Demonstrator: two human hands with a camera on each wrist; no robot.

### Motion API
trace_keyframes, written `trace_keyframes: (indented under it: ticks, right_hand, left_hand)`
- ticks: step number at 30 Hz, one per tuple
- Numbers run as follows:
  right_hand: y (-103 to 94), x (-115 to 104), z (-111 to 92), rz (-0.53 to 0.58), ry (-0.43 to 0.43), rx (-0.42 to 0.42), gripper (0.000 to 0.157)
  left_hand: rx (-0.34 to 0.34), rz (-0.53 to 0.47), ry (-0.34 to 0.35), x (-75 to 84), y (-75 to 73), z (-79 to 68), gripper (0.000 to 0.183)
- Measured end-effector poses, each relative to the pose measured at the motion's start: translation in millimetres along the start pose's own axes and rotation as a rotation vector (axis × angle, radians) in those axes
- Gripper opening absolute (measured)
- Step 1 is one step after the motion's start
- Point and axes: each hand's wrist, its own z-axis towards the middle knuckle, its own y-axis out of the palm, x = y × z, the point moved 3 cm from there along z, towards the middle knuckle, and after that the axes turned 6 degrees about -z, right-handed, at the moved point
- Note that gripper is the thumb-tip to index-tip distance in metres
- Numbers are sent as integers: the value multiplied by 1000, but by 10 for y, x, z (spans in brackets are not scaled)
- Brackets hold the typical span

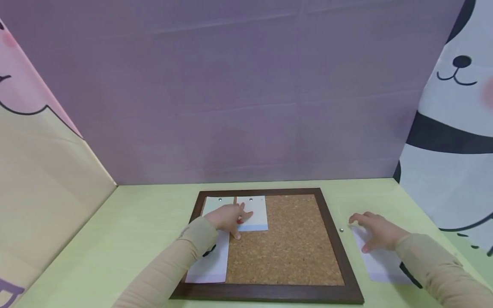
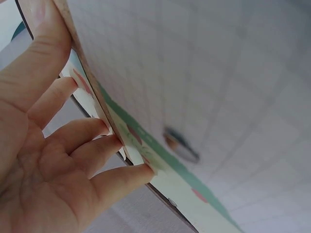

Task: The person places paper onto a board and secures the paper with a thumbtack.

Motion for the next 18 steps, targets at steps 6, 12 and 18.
trace_keyframes:
  ticks: [6, 12, 18]
  right_hand:
    - [-19, -5, 5, -6, 86, -55, 69]
    - [-20, 7, 16, -80, 61, -31, 63]
    - [-3, 28, 7, -130, 2, 38, 62]
  left_hand:
    - [-1, -7, 5, -5, -4, -13, 72]
    - [-1, -11, 5, -1, -9, -25, 71]
    - [-7, 0, 8, 3, -9, -25, 79]
